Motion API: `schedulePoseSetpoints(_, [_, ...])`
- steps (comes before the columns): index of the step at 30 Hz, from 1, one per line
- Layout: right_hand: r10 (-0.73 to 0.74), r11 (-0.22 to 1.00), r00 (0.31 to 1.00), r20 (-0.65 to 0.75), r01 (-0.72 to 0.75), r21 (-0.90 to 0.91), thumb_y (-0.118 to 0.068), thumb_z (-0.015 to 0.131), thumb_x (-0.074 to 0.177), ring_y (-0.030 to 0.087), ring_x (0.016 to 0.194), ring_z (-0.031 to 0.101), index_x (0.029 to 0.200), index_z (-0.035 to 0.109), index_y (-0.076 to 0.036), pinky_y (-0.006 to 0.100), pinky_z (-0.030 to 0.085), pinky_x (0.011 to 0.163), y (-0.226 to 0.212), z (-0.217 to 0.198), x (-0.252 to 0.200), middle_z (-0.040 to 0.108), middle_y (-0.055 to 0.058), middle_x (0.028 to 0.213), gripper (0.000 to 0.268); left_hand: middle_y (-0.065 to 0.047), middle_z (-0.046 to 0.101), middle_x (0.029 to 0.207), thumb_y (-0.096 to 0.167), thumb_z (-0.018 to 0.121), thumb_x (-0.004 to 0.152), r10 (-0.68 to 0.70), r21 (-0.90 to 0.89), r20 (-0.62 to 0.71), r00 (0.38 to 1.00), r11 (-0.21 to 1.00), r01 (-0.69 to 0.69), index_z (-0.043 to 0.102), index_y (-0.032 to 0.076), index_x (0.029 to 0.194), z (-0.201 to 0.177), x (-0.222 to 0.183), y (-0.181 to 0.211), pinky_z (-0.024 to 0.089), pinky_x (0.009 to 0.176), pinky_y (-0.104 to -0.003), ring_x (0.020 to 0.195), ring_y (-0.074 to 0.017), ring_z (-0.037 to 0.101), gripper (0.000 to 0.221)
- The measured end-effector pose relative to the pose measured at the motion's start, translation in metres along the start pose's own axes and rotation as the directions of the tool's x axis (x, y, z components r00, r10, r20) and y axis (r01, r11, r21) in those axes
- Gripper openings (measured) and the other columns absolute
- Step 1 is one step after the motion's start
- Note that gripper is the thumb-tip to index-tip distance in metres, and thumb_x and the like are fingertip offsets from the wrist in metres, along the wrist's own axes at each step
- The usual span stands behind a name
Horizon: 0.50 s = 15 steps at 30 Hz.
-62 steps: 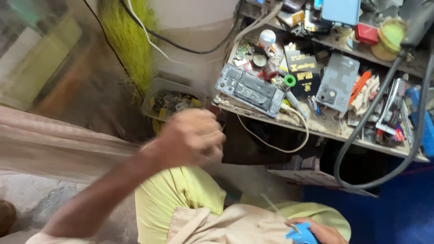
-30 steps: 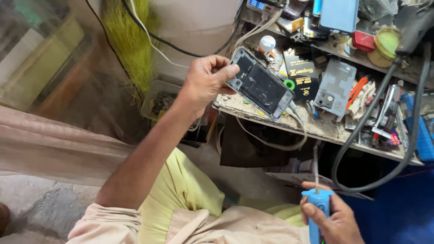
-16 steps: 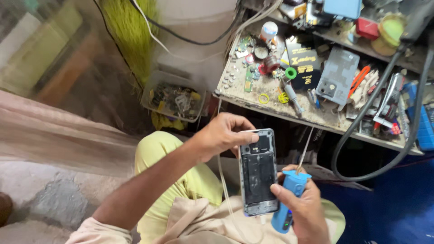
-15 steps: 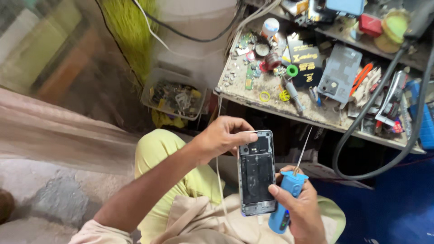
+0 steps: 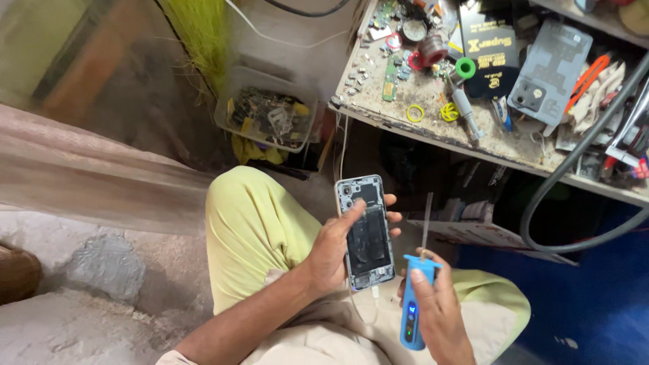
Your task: The person uses a blue electric screwdriver to remove screws from a smartphone's back cover and internal frame. They then use a flashlight to inspect the interior and handle a new battery before placing the phone on the workbench.
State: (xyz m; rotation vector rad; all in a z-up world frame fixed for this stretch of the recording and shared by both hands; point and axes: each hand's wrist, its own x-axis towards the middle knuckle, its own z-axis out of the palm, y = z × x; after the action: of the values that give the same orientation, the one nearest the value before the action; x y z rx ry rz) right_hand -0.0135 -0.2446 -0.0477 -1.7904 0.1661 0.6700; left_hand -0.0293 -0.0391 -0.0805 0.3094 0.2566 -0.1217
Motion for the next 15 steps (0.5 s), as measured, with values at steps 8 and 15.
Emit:
schedulePoseSetpoints(8, [-0.373, 0.759, 0.921, 0.115, 0.374, -0.533, -0.027, 0.064, 0.093, 0.028, 0.092, 0.072, 0.138, 0.055, -0.001, 0.037, 0.057, 0.080, -0.023, 0.023, -0.015, 0.071, 0.017, 0.111, 0.053, -0.008, 0.068, 0.119, 0.076, 0.047, 0.089, 0.053, 0.022, -0.027, 0.998, 0.998, -0.053, 0.052, 0.007, 0.148, -0.009, -0.007, -0.014, 0.059, 0.095, -0.036, 0.107, -0.0181, 0.067, 0.091])
schedulePoseSetpoints(15, [-0.419, 0.702, 0.889, 0.186, 0.447, -0.554, -0.027, 0.063, 0.095, 0.035, 0.100, 0.070, 0.140, 0.052, 0.003, 0.040, 0.056, 0.082, -0.038, 0.032, -0.010, 0.067, 0.020, 0.118, 0.055, -0.009, 0.067, 0.121, 0.074, 0.049, 0.093, 0.097, 0.025, 0.010, 0.995, 0.995, -0.097, 0.050, 0.005, 0.149, -0.005, -0.013, -0.013, 0.057, 0.099, -0.036, 0.112, -0.0187, 0.066, 0.089])
